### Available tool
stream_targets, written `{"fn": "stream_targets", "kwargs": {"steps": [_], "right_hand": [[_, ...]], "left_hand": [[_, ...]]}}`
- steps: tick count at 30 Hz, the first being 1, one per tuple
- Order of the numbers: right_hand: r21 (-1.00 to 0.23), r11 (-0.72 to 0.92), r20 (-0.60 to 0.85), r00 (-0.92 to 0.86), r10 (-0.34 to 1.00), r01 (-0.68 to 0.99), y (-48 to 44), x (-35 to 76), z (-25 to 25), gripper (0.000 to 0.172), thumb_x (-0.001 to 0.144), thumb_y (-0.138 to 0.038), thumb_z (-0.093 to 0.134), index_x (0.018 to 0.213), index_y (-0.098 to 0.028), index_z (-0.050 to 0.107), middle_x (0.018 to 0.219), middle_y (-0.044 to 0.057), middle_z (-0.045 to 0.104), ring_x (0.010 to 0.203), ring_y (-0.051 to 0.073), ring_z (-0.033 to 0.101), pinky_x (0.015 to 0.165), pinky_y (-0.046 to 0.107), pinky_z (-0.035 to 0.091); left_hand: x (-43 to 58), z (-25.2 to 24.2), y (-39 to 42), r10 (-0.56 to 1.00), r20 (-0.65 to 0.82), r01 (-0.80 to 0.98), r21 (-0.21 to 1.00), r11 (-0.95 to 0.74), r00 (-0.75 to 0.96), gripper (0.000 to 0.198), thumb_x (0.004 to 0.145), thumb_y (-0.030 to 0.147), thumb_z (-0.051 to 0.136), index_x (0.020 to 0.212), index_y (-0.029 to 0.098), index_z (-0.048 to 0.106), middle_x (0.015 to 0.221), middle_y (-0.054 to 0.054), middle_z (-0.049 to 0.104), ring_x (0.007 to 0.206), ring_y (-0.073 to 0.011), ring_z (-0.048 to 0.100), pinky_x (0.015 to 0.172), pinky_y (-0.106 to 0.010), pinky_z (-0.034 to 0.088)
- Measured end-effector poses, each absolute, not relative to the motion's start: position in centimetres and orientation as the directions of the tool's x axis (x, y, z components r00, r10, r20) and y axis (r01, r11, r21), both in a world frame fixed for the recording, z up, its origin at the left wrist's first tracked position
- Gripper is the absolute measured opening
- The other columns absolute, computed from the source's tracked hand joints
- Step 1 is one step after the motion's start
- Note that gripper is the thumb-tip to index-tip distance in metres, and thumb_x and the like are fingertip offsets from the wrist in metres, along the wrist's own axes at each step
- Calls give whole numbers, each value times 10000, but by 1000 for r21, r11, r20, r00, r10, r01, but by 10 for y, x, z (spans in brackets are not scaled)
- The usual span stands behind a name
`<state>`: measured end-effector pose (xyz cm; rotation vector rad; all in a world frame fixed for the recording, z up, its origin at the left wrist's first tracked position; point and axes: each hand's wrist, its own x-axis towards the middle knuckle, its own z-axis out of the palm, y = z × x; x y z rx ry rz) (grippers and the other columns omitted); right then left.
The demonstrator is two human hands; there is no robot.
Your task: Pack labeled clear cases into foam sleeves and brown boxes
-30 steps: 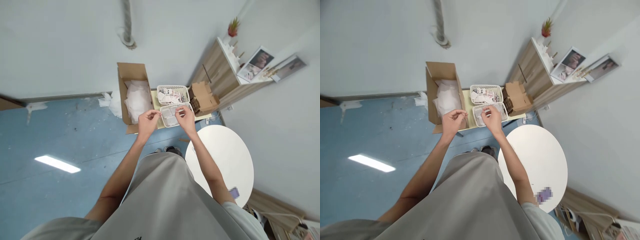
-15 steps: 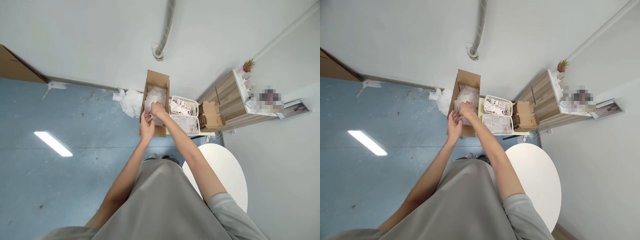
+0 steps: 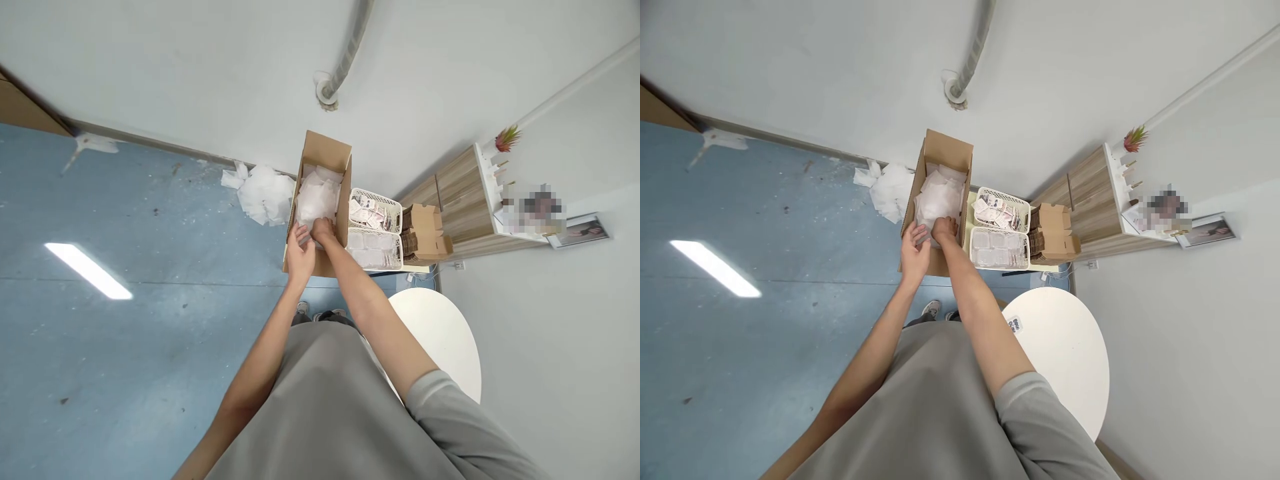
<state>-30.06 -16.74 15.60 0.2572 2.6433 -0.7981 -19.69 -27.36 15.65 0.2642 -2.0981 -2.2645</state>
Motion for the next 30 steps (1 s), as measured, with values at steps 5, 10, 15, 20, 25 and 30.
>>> {"fn": "stream_targets", "kwargs": {"steps": [5,10,15,20,25,30], "right_hand": [[-212,933,-382,-904,194,290,-181,-297,194,342,1005,-58,598,1309,-60,756,1460,277,704,1463,346,622,1201,444,523],[-265,949,-154,-979,135,172,-188,-264,259,378,1124,-132,447,1398,-90,705,1472,226,704,1424,330,647,1154,415,548],[-569,814,128,-964,233,121,-147,-219,310,392,1186,-330,470,1416,-172,744,1454,159,753,1311,295,741,1173,422,563],[-853,520,340,-807,482,-50,-70,-162,337,490,1064,-663,661,1210,-234,849,1233,99,842,1144,263,793,1064,410,655],[-933,350,324,-621,714,-85,-1,-79,342,499,923,-684,830,1115,-224,847,1063,57,844,959,214,798,916,367,698],[-951,303,302,-420,856,-65,40,17,319,447,904,-651,855,1092,-247,836,1018,37,839,872,193,774,837,357,692]], "left_hand": [[-198,154,-273,-147,-107,-85,985,-150,-983,694,908,162,641,1597,198,564,1520,-190,689,1434,-302,686,1263,-492,538],[-199,161,-267,-142,-151,-119,971,-207,-978,634,930,222,672,1558,221,584,1536,-191,680,1429,-314,687,1267,-517,529],[-199,188,-262,-71,-95,-80,980,-180,-993,682,965,378,758,1602,252,552,1715,-198,526,1591,-369,542,1318,-554,467],[-188,226,-244,86,40,26,987,-160,-995,1038,926,523,867,1778,384,290,1895,-143,222,1715,-407,345,1316,-578,464],[-166,260,-198,399,191,102,967,-235,-897,1056,927,602,883,1781,434,286,1818,-153,385,1616,-387,514,1263,-544,528],[-117,277,-134,651,253,111,961,-252,-716,872,961,622,845,1714,421,454,1696,-137,542,1469,-352,662,1157,-498,626]]}}
